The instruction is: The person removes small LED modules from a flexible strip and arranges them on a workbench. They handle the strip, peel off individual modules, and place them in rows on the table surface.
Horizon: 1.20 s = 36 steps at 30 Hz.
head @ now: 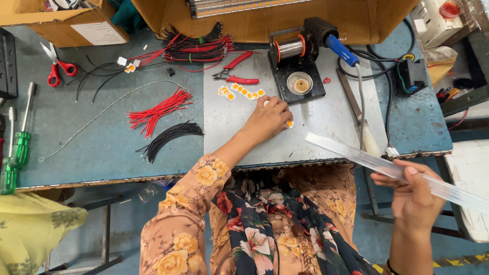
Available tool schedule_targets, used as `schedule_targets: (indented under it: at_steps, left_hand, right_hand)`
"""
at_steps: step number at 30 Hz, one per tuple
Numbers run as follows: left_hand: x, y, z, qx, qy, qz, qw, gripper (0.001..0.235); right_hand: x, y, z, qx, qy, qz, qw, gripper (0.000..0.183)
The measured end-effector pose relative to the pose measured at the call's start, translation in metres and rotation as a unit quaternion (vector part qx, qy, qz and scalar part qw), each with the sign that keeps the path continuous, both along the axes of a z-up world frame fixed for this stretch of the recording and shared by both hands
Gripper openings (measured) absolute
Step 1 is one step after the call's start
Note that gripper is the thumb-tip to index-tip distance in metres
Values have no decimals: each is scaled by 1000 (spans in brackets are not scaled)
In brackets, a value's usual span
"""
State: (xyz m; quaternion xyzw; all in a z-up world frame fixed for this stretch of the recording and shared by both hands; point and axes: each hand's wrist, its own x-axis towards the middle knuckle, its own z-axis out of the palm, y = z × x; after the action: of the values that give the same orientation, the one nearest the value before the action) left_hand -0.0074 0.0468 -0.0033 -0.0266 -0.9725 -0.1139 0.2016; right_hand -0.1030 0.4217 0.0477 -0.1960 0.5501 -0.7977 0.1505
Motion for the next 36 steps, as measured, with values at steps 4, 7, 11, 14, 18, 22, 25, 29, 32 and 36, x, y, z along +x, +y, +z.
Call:
schedule_targets:
  at_steps: [4, 7, 11, 14, 18, 22, 25, 29, 32, 36]
  left_hand:
    - [3, -4, -1, -6, -10, -1, 1000, 24]
    - [4, -2, -2, -26, -4, 3, 1000, 27]
    - [11, -4, 0, 1, -5, 21, 1000, 29]
    - [22, -14, 2, 6, 6, 50, 999, 31]
    - [51, -46, 9, -6, 2, 127, 992, 32]
    - [68, -71, 15, 8, 37, 155, 987, 30]
    - [56, -83, 15, 20, 40, 154, 987, 29]
    - [14, -97, 9, 5, 42, 140, 989, 27]
    - [-17, -103, 5, -9, 22, 140, 990, 28]
    - [-33, -103, 7, -26, -8, 153, 988, 36]
  right_hand:
    - [4, -11, -25, 110, -25, -27, 993, 27]
    - [7, -12, -35, 134, -28, -20, 990, 29]
    - [6, -9, -32, 107, -22, -13, 994, 28]
    - [6, -10, -26, 122, -19, -12, 992, 29]
    - [13, -21, -21, 190, 14, -6, 982, 30]
    - [17, -31, -16, 178, 25, 9, 984, 29]
    - [19, -36, -12, 175, 30, 12, 984, 28]
    - [23, -38, -7, 173, 47, 14, 984, 27]
    - [28, -34, -3, 186, 49, 2, 981, 26]
    - [32, -22, 0, 190, 43, -19, 981, 27]
